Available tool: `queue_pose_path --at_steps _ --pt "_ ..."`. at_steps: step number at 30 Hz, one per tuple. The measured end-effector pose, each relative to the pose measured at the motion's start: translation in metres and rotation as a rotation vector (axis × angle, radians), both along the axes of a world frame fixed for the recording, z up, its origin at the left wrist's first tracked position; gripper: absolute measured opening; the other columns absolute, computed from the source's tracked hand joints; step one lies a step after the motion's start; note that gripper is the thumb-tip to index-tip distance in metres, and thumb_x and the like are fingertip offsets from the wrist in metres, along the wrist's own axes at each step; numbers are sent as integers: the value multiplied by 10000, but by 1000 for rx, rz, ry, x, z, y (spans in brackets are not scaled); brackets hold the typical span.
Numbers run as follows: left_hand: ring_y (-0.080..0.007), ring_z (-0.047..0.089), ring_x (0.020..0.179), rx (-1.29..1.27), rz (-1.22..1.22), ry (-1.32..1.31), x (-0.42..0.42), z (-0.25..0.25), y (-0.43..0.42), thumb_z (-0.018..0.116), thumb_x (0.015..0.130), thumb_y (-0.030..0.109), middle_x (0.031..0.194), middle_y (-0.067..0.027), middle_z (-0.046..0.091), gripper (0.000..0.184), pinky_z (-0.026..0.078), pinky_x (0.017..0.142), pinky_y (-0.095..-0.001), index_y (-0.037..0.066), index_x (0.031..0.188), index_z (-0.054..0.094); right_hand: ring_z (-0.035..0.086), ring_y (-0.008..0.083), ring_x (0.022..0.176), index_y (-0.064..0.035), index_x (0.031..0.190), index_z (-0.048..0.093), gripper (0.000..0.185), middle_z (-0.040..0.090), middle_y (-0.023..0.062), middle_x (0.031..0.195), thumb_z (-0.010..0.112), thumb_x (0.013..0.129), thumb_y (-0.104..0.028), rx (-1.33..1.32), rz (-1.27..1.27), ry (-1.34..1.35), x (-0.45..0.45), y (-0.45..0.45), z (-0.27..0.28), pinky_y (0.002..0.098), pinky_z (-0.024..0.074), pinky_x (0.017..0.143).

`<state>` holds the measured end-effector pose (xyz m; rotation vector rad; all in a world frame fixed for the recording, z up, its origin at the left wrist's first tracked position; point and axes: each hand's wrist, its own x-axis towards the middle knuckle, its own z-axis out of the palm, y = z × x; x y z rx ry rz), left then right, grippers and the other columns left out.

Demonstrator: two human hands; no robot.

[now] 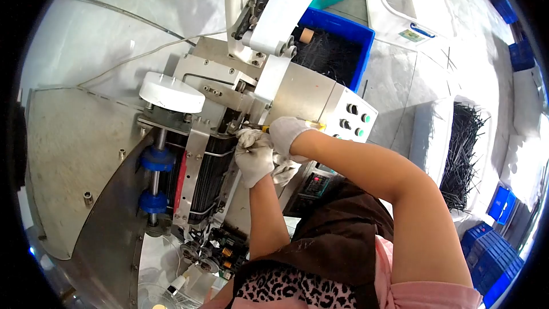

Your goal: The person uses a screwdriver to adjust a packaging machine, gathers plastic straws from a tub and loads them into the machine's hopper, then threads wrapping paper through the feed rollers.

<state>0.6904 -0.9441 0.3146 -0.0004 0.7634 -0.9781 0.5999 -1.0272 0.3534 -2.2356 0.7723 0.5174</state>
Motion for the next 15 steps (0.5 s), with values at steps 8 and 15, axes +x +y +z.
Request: queue_pose_path --at_steps 8,15 --pt "-103 462 459 -73 -33 -47 4 -8 5 464 725 -44 564 1 489 88 420 470 -199 19 769 508 616 357 846 51 796 627 194 610 265 806 554 717 -110 131 -326 -68 -7 19 -9 392 497 720" --pt "-76 387 460 103 -121 -81 5 24 11 422 690 -59 580 26 446 316 352 463 -183 5 984 517 618 340 867 37 817 628 170 619 246 850 572 718 -89 34 -202 -96 -5 13 -10 382 501 729"
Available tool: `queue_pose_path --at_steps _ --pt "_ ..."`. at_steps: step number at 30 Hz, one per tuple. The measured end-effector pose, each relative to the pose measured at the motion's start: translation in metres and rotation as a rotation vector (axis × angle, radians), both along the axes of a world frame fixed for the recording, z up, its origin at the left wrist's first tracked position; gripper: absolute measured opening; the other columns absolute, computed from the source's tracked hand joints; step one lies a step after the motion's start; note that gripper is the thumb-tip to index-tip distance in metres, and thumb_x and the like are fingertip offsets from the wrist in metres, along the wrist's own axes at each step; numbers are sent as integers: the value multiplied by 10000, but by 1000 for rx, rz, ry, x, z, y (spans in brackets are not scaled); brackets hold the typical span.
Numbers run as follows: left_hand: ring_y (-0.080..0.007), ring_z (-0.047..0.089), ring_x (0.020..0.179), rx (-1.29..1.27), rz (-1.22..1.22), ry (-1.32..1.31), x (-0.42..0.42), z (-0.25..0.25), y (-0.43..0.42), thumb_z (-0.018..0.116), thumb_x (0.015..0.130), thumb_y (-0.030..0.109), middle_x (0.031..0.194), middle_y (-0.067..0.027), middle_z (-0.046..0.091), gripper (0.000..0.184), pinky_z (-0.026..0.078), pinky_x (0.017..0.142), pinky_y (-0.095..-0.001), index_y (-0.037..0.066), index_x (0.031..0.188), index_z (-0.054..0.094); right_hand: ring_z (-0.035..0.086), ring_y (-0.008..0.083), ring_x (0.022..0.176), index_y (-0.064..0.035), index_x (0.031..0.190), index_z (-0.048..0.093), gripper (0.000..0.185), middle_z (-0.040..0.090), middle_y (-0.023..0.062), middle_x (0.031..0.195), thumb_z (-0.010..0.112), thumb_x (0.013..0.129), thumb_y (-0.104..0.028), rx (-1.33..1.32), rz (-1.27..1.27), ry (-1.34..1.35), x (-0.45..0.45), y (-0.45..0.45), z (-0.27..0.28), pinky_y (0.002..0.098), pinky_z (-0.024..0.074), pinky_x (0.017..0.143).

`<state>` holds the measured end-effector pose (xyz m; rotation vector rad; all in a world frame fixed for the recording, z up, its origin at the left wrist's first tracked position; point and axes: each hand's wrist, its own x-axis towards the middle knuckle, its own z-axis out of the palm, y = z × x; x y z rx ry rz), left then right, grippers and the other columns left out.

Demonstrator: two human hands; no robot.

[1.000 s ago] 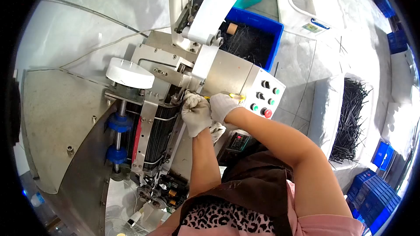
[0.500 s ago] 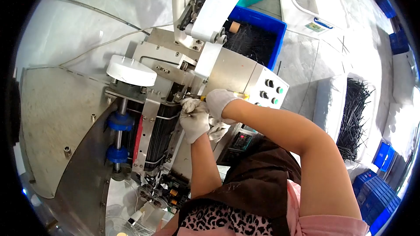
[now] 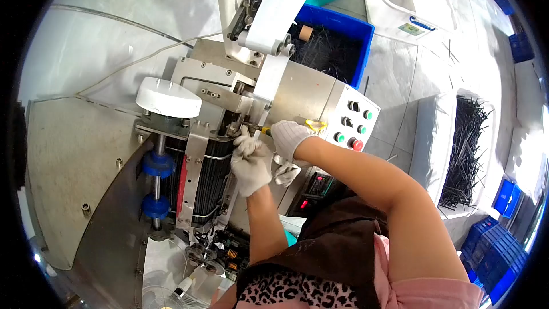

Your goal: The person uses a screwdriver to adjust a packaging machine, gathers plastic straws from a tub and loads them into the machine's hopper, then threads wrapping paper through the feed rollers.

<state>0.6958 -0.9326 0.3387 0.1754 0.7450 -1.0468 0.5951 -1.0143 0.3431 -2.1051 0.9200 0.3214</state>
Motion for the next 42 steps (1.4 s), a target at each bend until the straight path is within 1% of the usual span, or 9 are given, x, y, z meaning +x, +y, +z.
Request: queue_pose_path --at_steps 2,5,7,8,14,20,27,37,42 --pt "-64 348 480 71 -169 -191 -1 7 21 391 715 -11 628 40 446 548 353 466 -181 -3 1263 392 623 325 866 37 827 621 160 620 232 843 590 714 -74 44 89 95 3 -4 2 380 510 704" --pt "-80 432 536 -138 -454 -442 -14 16 57 393 736 29 716 15 508 495 379 500 -196 -1 1227 438 626 316 870 49 835 613 170 617 231 866 605 717 -72 37 78 53 5 0 -2 380 517 685" --pt "-107 514 644 505 -642 -489 -36 27 61 385 787 67 805 -19 555 399 387 553 -207 12 1166 498 622 328 874 59 867 593 201 612 240 885 599 730 -89 42 52 43 6 2 5 378 515 697" --pt "-159 569 800 443 -770 -546 -33 13 74 399 873 165 885 -60 576 292 419 637 -238 21 1082 543 618 341 879 69 898 573 233 607 250 903 592 743 -105 42 34 42 5 5 8 377 512 710" --pt "-131 562 777 558 -873 -758 -34 -9 49 504 862 457 763 -66 561 553 450 650 -247 25 1196 417 598 383 882 77 995 461 384 593 274 903 583 748 -190 313 -341 66 9 15 -2 395 485 759" --pt "-193 559 855 564 -1326 -966 -1 3 -10 540 864 391 963 -110 569 423 471 746 -311 15 1059 543 605 357 868 116 1056 449 488 598 272 919 539 735 -241 223 -13 -9 14 16 -21 405 475 759" --pt "-215 560 792 326 -980 -555 -1 -61 -10 474 897 239 819 -79 555 191 477 735 -354 56 849 503 545 376 1010 75 1049 512 443 532 249 1102 506 709 -209 222 -312 67 15 30 -26 394 456 837" --pt "-210 541 844 396 -789 -449 -18 -50 -26 506 881 254 865 -69 543 192 459 789 -346 65 852 484 558 348 952 87 996 524 427 559 257 1008 491 695 -214 329 -129 71 6 -6 -14 358 437 844" --pt "-213 550 843 423 -694 -379 -25 -49 -37 483 899 242 864 -67 551 187 461 808 -336 60 858 496 605 371 785 47 879 569 311 605 241 809 533 670 -182 235 -23 92 5 -15 -24 409 487 696"
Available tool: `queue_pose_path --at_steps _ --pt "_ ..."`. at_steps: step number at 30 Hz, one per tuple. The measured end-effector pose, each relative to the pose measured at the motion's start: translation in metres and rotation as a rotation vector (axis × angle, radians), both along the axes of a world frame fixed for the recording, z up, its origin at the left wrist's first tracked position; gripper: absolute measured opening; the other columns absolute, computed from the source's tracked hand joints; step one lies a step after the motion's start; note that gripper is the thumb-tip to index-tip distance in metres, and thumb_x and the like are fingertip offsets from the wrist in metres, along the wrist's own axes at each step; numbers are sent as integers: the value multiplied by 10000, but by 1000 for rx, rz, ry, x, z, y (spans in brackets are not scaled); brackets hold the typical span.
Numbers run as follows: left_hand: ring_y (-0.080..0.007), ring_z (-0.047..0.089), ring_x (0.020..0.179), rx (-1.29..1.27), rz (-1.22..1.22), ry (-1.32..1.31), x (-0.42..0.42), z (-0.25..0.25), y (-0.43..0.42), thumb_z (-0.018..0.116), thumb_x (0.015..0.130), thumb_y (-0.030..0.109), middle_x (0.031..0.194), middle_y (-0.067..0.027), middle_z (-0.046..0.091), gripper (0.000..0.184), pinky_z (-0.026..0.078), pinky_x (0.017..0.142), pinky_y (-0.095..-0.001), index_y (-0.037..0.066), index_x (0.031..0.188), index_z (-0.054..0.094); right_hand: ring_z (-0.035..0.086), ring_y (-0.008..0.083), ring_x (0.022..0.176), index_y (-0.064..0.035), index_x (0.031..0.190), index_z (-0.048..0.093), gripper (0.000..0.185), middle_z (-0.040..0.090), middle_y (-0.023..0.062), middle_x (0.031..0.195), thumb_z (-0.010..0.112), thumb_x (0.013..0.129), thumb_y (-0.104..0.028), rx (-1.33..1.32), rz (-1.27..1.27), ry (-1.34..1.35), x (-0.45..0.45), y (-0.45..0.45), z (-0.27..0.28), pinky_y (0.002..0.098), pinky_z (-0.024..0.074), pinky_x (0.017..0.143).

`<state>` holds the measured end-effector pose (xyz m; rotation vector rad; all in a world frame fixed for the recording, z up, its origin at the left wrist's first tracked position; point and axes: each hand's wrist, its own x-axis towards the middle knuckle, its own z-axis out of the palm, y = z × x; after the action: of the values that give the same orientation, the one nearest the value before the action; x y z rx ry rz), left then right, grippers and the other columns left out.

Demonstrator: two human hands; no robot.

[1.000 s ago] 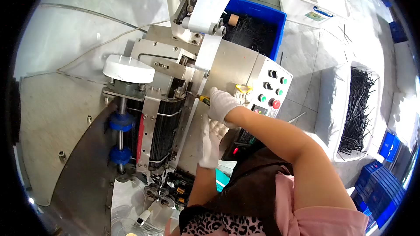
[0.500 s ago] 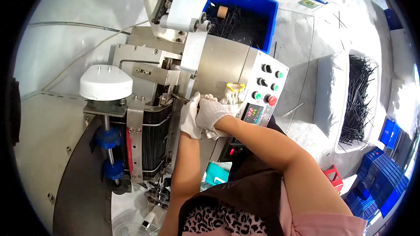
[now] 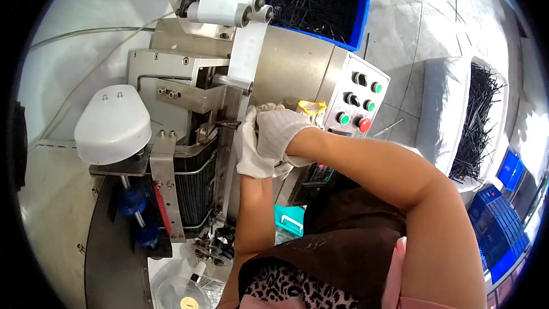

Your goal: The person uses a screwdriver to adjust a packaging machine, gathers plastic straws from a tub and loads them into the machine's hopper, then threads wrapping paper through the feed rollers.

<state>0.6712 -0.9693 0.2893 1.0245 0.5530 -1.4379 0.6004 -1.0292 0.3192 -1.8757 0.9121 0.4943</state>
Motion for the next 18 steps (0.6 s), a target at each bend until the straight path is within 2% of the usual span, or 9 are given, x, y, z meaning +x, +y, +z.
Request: queue_pose_path --at_steps 4,7,9,10,11,12,13,15,18 --pt "-210 564 822 1 90 10 -4 3 -11 465 907 228 854 -65 561 181 468 812 -333 58 858 505 590 372 849 49 895 565 329 592 258 891 546 666 -186 -139 67 -148 -4 -14 1 416 479 722" --pt "-207 567 812 77 72 -48 -3 9 -15 453 910 225 860 -63 565 185 473 800 -323 55 863 511 575 374 902 58 910 563 342 578 266 940 550 663 -179 -4 114 -58 0 -20 5 412 470 760" --pt "-208 567 821 39 78 53 -3 14 -12 430 917 263 876 -67 573 232 477 784 -319 55 881 525 580 367 903 61 922 566 347 585 251 947 551 664 -170 -17 -9 14 2 -16 11 401 465 788" --pt "-225 564 840 84 7 23 -4 23 -15 414 919 260 854 -79 574 250 460 816 -334 41 862 522 583 364 911 69 965 554 375 582 252 965 537 674 -168 103 74 40 2 -22 17 395 470 788" --pt "-242 562 859 116 -63 -8 -4 33 -21 399 921 256 832 -91 574 269 443 847 -349 28 842 518 535 331 1036 104 1066 491 530 533 257 1088 560 637 -198 129 39 -2 0 -16 7 347 440 852" --pt "-235 565 872 43 -116 -16 8 -11 0 393 922 275 857 -94 583 285 441 849 -345 36 849 530 526 330 1048 107 1072 490 545 521 257 1108 555 631 -206 89 50 49 3 -16 9 353 433 866" --pt "-233 576 870 -194 -140 124 25 -57 16 403 916 280 862 -96 597 286 448 842 -343 42 853 548 510 332 1085 111 1109 479 572 501 266 1150 542 647 -220 87 95 41 4 -18 11 358 417 895" --pt "-233 584 841 42 -185 -42 13 -12 1 412 911 279 839 -97 606 289 457 828 -344 39 845 558 448 327 1179 120 1204 405 632 426 298 1243 477 700 -254 280 75 45 4 -24 12 366 366 957" --pt "-236 584 822 109 -141 -78 6 5 -8 403 915 267 829 -94 605 289 461 818 -341 33 839 554 495 324 1077 108 1124 456 563 514 257 1090 454 713 -278 48 89 -44 5 -9 -10 349 362 946"
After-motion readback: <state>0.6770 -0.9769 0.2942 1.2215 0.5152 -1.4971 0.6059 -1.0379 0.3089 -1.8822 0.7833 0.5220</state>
